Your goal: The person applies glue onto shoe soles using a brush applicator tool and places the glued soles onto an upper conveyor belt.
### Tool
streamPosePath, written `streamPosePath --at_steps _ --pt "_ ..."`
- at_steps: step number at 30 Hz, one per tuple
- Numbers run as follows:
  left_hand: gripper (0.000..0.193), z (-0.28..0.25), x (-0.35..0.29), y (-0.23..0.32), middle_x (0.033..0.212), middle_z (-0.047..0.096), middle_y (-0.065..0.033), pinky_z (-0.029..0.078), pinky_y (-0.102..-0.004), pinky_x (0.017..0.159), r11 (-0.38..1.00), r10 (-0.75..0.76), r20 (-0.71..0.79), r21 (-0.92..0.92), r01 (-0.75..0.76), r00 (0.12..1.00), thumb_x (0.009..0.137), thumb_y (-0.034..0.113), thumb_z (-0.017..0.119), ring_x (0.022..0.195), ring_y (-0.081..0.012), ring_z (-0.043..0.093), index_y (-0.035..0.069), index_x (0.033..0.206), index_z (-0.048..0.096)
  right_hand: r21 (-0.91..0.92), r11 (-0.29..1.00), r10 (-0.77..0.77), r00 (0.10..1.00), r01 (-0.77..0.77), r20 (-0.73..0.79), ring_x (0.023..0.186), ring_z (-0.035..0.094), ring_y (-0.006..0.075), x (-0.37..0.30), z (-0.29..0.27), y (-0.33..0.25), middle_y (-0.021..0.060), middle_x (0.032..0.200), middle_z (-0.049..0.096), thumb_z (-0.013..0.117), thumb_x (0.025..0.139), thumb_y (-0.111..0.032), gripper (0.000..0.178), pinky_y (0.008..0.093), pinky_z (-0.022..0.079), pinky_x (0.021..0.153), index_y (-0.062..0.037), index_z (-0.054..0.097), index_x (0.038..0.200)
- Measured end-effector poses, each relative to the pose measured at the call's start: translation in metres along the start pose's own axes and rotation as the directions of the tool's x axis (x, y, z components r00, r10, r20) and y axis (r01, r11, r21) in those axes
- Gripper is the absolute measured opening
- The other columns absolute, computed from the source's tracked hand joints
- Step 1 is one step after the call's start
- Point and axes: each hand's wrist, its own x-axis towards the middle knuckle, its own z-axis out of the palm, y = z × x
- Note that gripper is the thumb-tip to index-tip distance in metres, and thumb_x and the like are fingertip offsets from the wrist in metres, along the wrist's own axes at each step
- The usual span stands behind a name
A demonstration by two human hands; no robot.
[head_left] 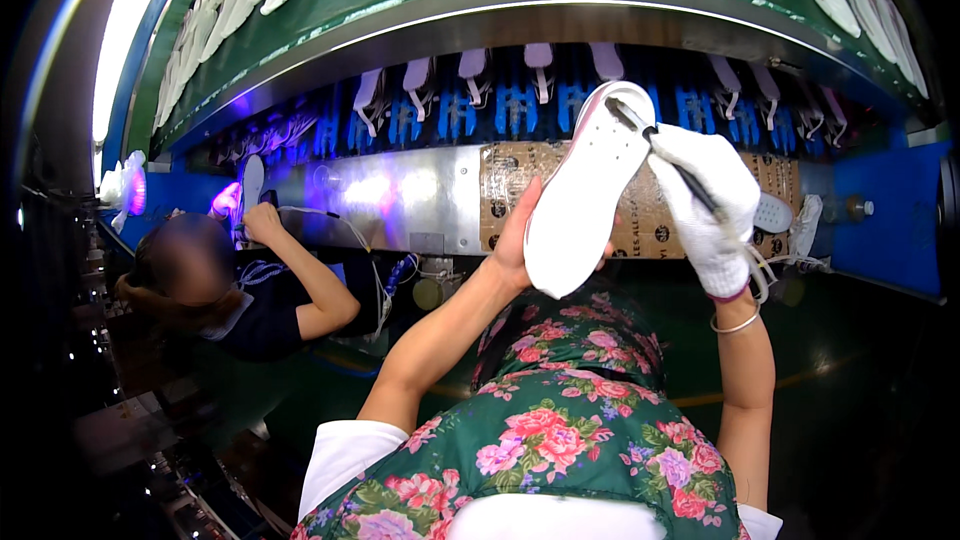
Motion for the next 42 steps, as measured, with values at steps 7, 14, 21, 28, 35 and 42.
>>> streamPosePath --at_steps 7,14,21,28,35,42 --pt "0.113 0.030 -0.017 0.033 0.129 0.051 -0.0310 0.056 -0.0472 0.089 0.962 0.094 0.015 0.255 -0.094 0.996 0.071 0.072 0.070 0.112 -0.0395 0.060 0.002 0.148 0.028 0.614 0.668 0.222 0.901 -0.419 0.373 0.080 0.068 0.0212 -0.030 -0.023 -0.040 0.0144 0.094 0.071 0.074 0.074 0.002 0.018 0.0316 0.054 0.071 0.0039 0.071 0.091" --pt "0.113 0.069 0.068 0.127 0.141 0.033 -0.0311 0.058 -0.0504 0.086 0.930 0.020 0.633 0.272 -0.246 0.774 0.072 0.063 0.074 0.112 -0.0433 0.056 0.000 0.149 0.022 0.858 0.176 0.714 0.662 -0.483 0.226 0.083 0.068 0.0235 -0.065 -0.018 -0.013 0.0207 0.103 0.069 0.063 0.080 0.008 0.021 0.0293 0.057 0.073 0.0075 0.067 0.101" --pt "0.076 0.107 0.159 0.150 0.154 0.008 -0.0344 0.029 -0.0527 0.115 0.949 0.301 -0.075 -0.075 -0.306 0.951 0.101 0.055 0.033 0.142 -0.0478 0.022 0.006 0.154 0.009 0.772 0.178 0.772 0.573 -0.610 0.275 0.082 0.068 0.0163 -0.088 0.018 0.002 0.0141 0.098 0.071 0.068 0.082 0.005 0.022 0.0241 0.055 0.071 0.0058 0.069 0.104" --pt "0.050 0.097 0.142 0.203 0.120 0.059 -0.0245 0.047 -0.0428 0.096 0.392 0.749 -0.110 0.869 -0.302 0.654 0.095 0.032 0.056 0.112 -0.0342 0.057 -0.007 0.126 0.049 0.762 0.133 0.823 0.499 -0.634 0.272 0.077 0.067 0.0150 -0.110 0.016 0.013 0.0119 0.095 0.072 0.070 0.082 0.002 0.025 0.0241 0.053 0.068 0.0052 0.069 0.107" --pt "0.024 0.052 0.094 0.320 0.093 0.069 -0.0087 0.051 -0.0285 0.077 -0.292 0.839 0.147 0.934 0.206 0.523 0.084 0.008 0.067 0.081 -0.0162 0.065 -0.001 0.106 0.063 0.759 0.063 0.782 0.504 -0.648 0.365 0.076 0.066 0.0137 -0.107 0.038 -0.001 0.0116 0.095 0.072 0.071 0.082 0.003 0.024 0.0236 0.053 0.069 0.0049 0.070 0.105" --pt "0.023 0.040 -0.061 0.252 0.121 0.055 -0.0158 0.046 -0.0361 0.097 -0.525 0.848 0.525 0.810 -0.262 -0.075 0.090 0.004 0.057 0.111 -0.0230 0.057 0.002 0.112 0.049 0.830 0.053 0.728 0.590 -0.555 0.348 0.079 0.067 0.0177 -0.073 0.015 -0.021 0.0165 0.101 0.070 0.065 0.082 0.004 0.024 0.0258 0.055 0.069 0.0068 0.068 0.106"
